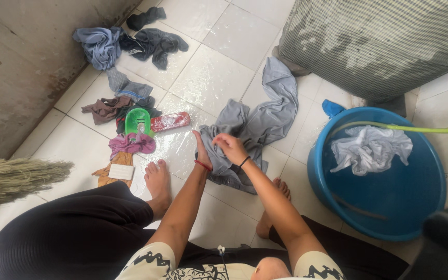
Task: The person scrubs a pair of grey trousers on a tiled floor using a red brush and soap. They repeatedly rub the fabric, flip the trousers over to clean different sections, and wring out the garment to remove excess water.
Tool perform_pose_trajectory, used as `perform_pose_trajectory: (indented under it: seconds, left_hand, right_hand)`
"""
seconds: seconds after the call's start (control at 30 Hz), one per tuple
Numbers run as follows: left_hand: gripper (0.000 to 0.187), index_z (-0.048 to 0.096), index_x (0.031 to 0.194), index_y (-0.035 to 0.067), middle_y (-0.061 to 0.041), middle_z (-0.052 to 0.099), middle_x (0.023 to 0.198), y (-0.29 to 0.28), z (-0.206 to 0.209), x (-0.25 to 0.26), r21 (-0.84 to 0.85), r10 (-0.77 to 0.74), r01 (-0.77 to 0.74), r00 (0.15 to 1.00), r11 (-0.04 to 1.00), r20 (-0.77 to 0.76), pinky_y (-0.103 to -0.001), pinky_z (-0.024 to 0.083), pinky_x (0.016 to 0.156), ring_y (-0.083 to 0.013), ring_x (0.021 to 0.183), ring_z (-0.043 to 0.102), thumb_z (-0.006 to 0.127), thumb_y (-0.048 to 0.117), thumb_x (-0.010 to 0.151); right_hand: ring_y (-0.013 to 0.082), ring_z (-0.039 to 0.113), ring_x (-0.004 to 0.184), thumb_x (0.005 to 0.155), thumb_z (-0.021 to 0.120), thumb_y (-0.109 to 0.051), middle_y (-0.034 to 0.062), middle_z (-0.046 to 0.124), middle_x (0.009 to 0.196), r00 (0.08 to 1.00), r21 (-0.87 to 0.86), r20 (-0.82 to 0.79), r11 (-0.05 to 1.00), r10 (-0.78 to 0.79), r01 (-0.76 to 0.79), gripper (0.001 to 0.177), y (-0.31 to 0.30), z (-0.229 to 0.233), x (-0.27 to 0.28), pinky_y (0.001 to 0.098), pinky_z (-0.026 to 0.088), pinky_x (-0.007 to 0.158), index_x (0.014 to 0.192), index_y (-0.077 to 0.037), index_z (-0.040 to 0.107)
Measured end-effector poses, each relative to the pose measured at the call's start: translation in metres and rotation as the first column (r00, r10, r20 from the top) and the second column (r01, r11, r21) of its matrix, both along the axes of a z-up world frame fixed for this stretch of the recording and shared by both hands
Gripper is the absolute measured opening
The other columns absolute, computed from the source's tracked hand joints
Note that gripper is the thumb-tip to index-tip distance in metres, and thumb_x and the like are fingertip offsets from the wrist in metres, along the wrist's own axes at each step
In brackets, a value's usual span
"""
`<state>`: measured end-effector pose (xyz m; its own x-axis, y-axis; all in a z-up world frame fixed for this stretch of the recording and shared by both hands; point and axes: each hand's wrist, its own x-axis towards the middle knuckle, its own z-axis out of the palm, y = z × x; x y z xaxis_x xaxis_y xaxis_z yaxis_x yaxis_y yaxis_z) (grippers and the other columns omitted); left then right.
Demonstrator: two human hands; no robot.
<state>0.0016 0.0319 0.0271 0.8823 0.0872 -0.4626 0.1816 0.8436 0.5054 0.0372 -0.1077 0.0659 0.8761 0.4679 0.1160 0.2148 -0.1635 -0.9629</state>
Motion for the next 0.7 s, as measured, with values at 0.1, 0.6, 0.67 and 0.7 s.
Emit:
perform_pose_trajectory:
  seconds: [0.1,0.6,0.67,0.7]
  left_hand:
    - [0.122,0.004,0.165,0.016,-0.006,0.002,0.172,-0.010,0.012,0.006,0.283,0.096,-0.020,0.961,0.959,-0.258,-0.045,0.005,0.124,-0.0238,0.157,0.003,0.029,0.092,0.073]
    - [0.126,0.007,0.164,0.009,-0.007,0.008,0.173,-0.023,-0.016,0.010,0.284,0.042,0.003,0.987,0.959,-0.154,-0.041,0.010,0.126,-0.0240,0.158,0.010,0.034,0.094,0.076]
    - [0.126,0.007,0.164,0.010,-0.008,0.010,0.172,-0.022,-0.019,0.011,0.278,0.020,0.031,0.983,0.960,-0.180,-0.042,0.012,0.125,-0.0246,0.157,0.012,0.034,0.094,0.075]
    - [0.125,0.008,0.164,0.011,-0.008,0.011,0.171,-0.022,-0.021,0.011,0.273,0.009,0.045,0.981,0.961,-0.194,-0.043,0.013,0.124,-0.0249,0.156,0.013,0.033,0.094,0.074]
  right_hand:
    - [0.0133,0.061,0.065,0.094,0.069,-0.019,0.0066,0.064,0.083,0.949,-0.092,0.084,0.946,-0.304,0.312,0.023,-0.006,0.021,0.006,0.0304,0.048,0.061,0.116,-0.011,0.067]
    - [0.0316,0.071,0.082,0.093,0.075,-0.020,0.0106,0.071,0.089,0.854,-0.182,0.306,0.854,-0.422,0.487,0.015,-0.022,-0.015,0.025,0.0424,0.054,0.073,0.095,-0.007,0.068]
    - [0.0367,0.066,0.085,0.097,0.071,-0.013,0.0134,0.069,0.091,0.796,-0.146,0.498,0.871,-0.345,0.469,0.009,-0.023,-0.013,0.024,0.0445,0.052,0.073,0.097,-0.005,0.067]
    - [0.0371,0.065,0.088,0.095,0.067,-0.010,0.0132,0.068,0.092,0.799,-0.163,0.554,0.911,-0.232,0.378,0.006,-0.023,-0.010,0.019,0.0442,0.052,0.076,0.098,-0.005,0.065]
